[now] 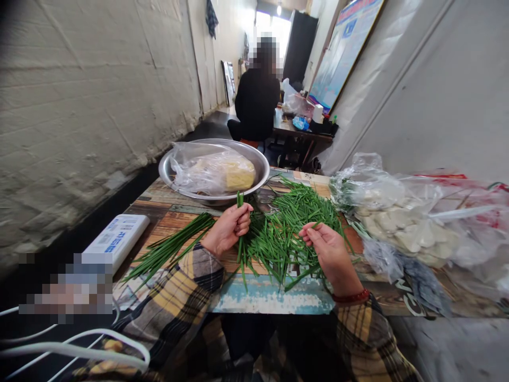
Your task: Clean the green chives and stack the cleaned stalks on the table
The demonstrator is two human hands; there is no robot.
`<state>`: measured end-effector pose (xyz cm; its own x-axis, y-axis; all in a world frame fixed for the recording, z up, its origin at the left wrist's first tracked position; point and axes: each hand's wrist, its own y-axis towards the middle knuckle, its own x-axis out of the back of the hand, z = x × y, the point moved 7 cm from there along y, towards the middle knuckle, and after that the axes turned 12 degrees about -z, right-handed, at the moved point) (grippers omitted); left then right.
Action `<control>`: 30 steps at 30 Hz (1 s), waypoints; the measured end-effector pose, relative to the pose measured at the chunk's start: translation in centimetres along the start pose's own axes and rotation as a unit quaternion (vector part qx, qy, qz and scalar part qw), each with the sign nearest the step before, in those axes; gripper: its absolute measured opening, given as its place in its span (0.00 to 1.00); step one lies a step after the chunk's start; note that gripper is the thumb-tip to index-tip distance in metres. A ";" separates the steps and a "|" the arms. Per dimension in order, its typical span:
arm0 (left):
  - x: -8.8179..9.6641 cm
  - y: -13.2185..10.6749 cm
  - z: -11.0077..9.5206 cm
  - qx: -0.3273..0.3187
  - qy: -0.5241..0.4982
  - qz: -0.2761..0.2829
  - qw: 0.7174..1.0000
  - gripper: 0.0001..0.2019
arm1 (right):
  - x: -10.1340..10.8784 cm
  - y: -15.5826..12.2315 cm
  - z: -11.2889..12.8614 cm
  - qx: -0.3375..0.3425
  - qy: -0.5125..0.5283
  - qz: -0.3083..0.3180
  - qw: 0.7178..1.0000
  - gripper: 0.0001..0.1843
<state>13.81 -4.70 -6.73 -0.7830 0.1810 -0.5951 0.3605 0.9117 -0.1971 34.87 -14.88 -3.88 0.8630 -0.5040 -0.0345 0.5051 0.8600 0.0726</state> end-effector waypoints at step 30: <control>-1.4 -0.9 0.9 0.040 0.056 0.072 0.995 0.13 | -7.5 -5.5 -0.1 0.251 -0.268 0.230 0.901 0.12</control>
<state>15.01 -6.11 -6.42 -0.7705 0.3513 -0.5319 0.5084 0.8420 -0.1803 25.64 -15.79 -4.11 0.7846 -0.1847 0.5918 -0.0894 0.9109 0.4029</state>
